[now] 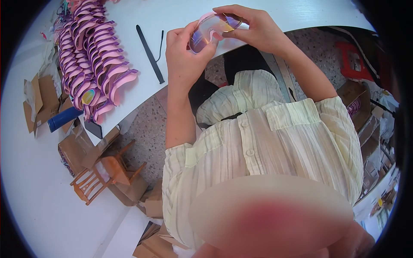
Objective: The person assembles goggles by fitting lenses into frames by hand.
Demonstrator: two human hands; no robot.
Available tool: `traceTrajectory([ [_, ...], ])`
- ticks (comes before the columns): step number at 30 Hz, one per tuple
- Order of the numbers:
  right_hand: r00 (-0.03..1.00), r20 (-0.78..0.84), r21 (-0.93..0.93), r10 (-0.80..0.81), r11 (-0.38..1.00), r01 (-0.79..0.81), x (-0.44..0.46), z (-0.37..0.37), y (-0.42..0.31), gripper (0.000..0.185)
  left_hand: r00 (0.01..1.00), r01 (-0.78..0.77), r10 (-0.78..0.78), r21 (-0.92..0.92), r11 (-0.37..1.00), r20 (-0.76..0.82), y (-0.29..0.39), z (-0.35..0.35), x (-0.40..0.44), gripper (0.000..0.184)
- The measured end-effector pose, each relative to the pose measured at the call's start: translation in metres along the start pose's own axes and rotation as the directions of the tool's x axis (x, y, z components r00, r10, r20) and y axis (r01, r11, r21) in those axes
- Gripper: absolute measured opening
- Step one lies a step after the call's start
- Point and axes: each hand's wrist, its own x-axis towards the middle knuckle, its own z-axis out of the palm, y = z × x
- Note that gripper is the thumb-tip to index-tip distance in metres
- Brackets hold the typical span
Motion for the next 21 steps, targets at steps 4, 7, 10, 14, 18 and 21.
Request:
traceTrajectory([
  [4,1.0,0.025,0.016,0.018,1.0,-0.018,-0.004,-0.004,-0.008,0.061,1.0,0.011,-0.011,0.104,0.995,0.0,0.004,-0.001,0.001,0.056],
  [7,0.981,-0.119,-0.151,-0.151,0.98,0.133,-0.007,0.0,-0.005,0.051,0.998,-0.007,0.015,0.134,0.991,-0.054,-0.001,0.002,-0.002,0.055],
  [10,0.89,-0.301,-0.287,-0.343,0.922,0.259,-0.015,0.01,0.002,0.026,0.991,0.085,-0.082,0.019,0.996,-0.108,-0.004,0.003,-0.004,0.052],
  [14,0.9,-0.317,-0.274,-0.3,0.937,0.216,-0.026,0.037,0.006,0.02,0.983,0.112,-0.131,-0.144,0.983,-0.129,-0.003,0.011,-0.006,0.047],
  [18,0.88,-0.387,-0.167,-0.276,0.959,0.228,-0.02,0.058,0.013,0.016,0.968,0.175,-0.229,-0.367,0.914,-0.107,0.005,0.021,-0.008,0.056],
  [21,0.874,-0.429,-0.141,-0.226,0.973,0.183,-0.019,0.062,0.012,0.015,0.973,0.127,-0.167,-0.236,0.964,-0.161,0.01,0.017,-0.007,0.058],
])
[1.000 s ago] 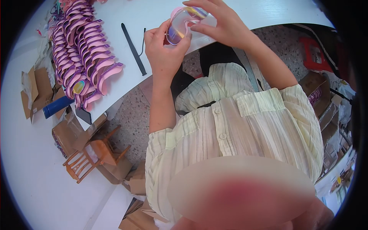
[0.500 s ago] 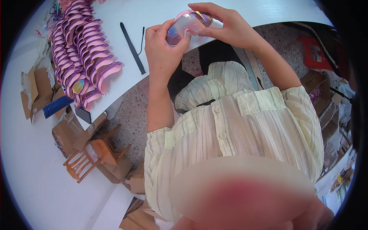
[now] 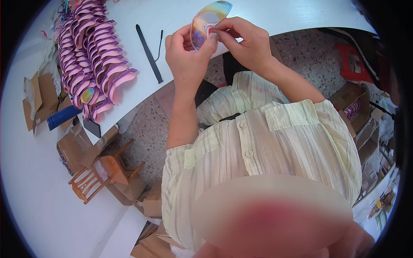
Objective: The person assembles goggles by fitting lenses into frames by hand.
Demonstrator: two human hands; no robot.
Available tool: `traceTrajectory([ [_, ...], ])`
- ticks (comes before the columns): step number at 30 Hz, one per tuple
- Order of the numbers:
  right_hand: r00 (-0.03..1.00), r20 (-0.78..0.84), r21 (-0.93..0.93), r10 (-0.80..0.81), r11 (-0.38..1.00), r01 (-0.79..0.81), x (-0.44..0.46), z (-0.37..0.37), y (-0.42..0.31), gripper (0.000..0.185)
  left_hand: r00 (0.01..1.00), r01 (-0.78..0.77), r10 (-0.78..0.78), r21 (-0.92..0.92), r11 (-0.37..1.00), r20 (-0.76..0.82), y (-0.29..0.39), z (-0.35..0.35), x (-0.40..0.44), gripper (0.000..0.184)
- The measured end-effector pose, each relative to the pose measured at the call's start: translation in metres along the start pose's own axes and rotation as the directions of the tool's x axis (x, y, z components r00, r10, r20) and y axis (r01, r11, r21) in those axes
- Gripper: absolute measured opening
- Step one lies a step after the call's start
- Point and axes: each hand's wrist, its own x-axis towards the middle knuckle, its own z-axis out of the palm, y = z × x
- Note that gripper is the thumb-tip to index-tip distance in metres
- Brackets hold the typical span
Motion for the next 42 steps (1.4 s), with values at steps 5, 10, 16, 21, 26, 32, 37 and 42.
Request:
traceTrajectory([
  [5,0.998,-0.002,-0.126,-0.068,0.99,0.067,-0.002,0.0,-0.003,0.016,0.896,-0.374,0.445,0.545,0.75,0.002,-0.008,-0.006,0.011,0.058],
  [10,0.986,-0.013,-0.322,-0.168,0.934,0.155,0.002,0.002,0.009,0.017,0.864,-0.392,0.503,0.609,0.689,-0.012,-0.011,0.003,0.014,0.054],
  [16,0.979,0.07,-0.343,-0.19,0.917,0.202,0.007,0.003,0.011,0.017,0.855,-0.407,0.519,0.635,0.657,0.011,-0.012,0.005,0.015,0.053],
  [21,0.941,0.31,-0.46,-0.133,0.846,0.271,0.015,-0.006,0.017,0.028,0.84,-0.457,0.537,0.632,0.626,0.076,-0.016,0.003,0.016,0.053],
  [26,0.849,0.505,-0.328,-0.158,0.874,0.358,0.039,-0.018,0.004,0.017,0.851,-0.477,0.512,0.579,0.661,0.116,-0.017,-0.002,0.019,0.051],
  [32,0.785,0.567,-0.21,-0.251,0.877,0.432,0.057,-0.027,0.002,0.015,0.865,-0.456,0.493,0.568,0.685,0.1,-0.019,-0.001,0.017,0.048],
  [37,0.78,0.58,-0.269,-0.233,0.85,0.454,0.055,-0.018,0.004,0.013,0.86,-0.445,0.505,0.589,0.675,0.071,-0.02,0.002,0.018,0.047],
  [42,0.791,0.586,-0.279,-0.177,0.872,0.402,0.06,-0.013,0.008,0.014,0.875,-0.426,0.48,0.555,0.715,0.052,-0.026,0.003,0.02,0.046],
])
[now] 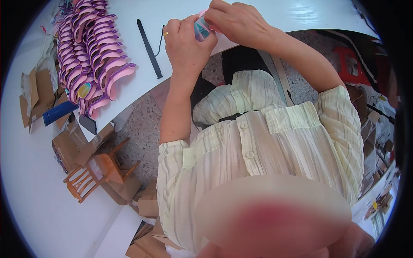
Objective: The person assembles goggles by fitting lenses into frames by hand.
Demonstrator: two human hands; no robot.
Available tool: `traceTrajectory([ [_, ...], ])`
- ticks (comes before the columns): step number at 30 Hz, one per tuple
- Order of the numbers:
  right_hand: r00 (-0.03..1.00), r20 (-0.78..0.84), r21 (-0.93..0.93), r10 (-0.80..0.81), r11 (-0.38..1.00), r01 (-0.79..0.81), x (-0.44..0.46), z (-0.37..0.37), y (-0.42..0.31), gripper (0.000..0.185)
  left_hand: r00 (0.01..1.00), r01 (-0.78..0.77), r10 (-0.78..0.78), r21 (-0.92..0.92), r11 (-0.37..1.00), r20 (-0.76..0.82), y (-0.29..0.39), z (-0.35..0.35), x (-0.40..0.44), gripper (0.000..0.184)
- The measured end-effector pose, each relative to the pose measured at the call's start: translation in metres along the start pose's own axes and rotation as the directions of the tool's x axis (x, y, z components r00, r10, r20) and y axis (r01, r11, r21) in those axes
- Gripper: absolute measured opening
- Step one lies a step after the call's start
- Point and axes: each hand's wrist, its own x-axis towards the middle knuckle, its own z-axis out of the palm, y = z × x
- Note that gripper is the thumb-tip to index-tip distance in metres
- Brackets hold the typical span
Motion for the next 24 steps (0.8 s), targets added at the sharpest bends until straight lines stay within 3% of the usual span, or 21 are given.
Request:
traceTrajectory([
  [3,0.963,-0.265,0.092,-0.052,0.993,0.079,0.007,-0.008,0.006,0.018,0.995,0.094,-0.091,-0.06,0.994,0.038,0.001,-0.002,-0.002,0.045],
  [6,0.964,-0.17,0.395,0.206,0.91,-0.125,-0.002,-0.004,0.013,0.02,0.991,0.132,-0.129,-0.114,0.985,0.034,0.004,-0.002,-0.006,0.044],
  [10,0.951,-0.079,0.261,0.298,0.927,-0.269,-0.022,0.005,-0.002,0.041,0.999,0.037,-0.039,-0.116,0.993,-0.013,0.004,0.002,-0.007,0.042],
  [13,0.948,-0.128,0.255,0.292,0.933,-0.253,-0.024,-0.012,-0.011,0.038,1.0,0.014,-0.011,-0.158,0.987,0.021,0.006,-0.004,-0.006,0.039],
  [16,0.971,-0.2,0.292,0.13,0.954,-0.068,-0.014,-0.023,0.0,0.016,0.999,-0.032,0.035,-0.183,0.983,0.014,0.007,-0.007,-0.002,0.038],
  [19,0.992,-0.121,0.2,-0.029,0.978,0.053,-0.009,-0.028,0.011,0.011,0.995,-0.099,0.102,-0.208,0.973,0.003,0.006,-0.008,0.001,0.037],
  [24,0.937,-0.051,-0.164,-0.345,0.929,0.333,-0.001,-0.038,0.016,0.01,0.988,-0.069,0.1,-0.235,0.969,0.121,0.007,-0.023,0.008,0.037],
])
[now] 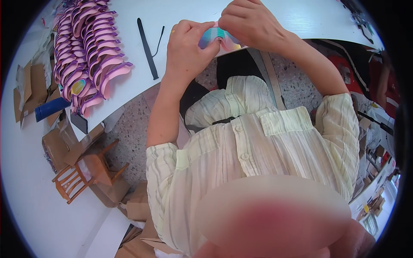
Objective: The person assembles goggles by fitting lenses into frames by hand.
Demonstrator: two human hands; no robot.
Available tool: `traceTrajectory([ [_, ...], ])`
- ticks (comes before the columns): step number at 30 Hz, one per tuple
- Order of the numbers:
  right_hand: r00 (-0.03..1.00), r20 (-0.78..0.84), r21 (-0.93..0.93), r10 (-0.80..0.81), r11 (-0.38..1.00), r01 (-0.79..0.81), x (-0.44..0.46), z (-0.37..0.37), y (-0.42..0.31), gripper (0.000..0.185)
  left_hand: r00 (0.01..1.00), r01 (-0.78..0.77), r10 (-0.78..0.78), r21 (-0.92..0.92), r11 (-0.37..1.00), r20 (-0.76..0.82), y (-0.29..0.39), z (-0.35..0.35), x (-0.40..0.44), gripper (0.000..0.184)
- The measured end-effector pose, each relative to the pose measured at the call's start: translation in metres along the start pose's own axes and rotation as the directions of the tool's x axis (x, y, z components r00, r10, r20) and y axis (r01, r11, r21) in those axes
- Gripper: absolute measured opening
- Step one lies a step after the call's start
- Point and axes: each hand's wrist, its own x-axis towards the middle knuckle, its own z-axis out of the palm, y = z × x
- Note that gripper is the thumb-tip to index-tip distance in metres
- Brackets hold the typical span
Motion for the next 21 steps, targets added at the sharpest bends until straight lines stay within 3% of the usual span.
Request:
traceTrajectory([
  [4,0.988,0.007,-0.094,-0.151,0.984,0.151,0.004,-0.011,-0.003,0.017,0.994,0.084,-0.079,-0.08,0.993,0.07,0.003,-0.003,0.0,0.038],
  [7,0.991,0.018,-0.061,-0.134,0.989,0.135,-0.003,-0.01,-0.003,0.028,0.976,0.209,-0.198,-0.135,0.969,0.091,0.005,0.0,-0.002,0.039],
  [10,0.999,-0.031,0.259,0.014,0.966,-0.006,-0.018,0.001,0.005,0.031,0.957,0.288,-0.275,-0.172,0.942,0.094,0.01,-0.001,-0.003,0.04],
  [11,0.973,0.035,0.422,0.226,0.88,-0.219,-0.02,0.0,0.002,0.036,0.953,0.302,-0.289,-0.183,0.936,0.093,0.01,-0.001,-0.003,0.04],
  [13,0.782,0.263,0.643,0.565,0.502,-0.579,-0.019,-0.007,-0.01,0.046,0.955,0.295,-0.284,-0.177,0.939,0.087,0.008,-0.001,-0.004,0.04],
  [16,0.734,0.344,0.774,0.586,0.265,-0.575,-0.041,0.019,0.003,0.028,0.952,0.305,-0.291,-0.193,0.933,0.098,0.007,-0.001,-0.005,0.041],
  [19,0.646,0.491,0.733,0.584,0.123,-0.669,-0.04,0.018,-0.001,0.03,0.946,0.322,-0.303,-0.22,0.921,0.119,0.007,-0.002,-0.007,0.04],
  [21,0.552,0.599,0.753,0.581,-0.172,-0.636,-0.03,0.014,-0.008,0.03,0.938,0.345,-0.32,-0.273,0.898,0.131,0.006,-0.002,-0.008,0.039],
])
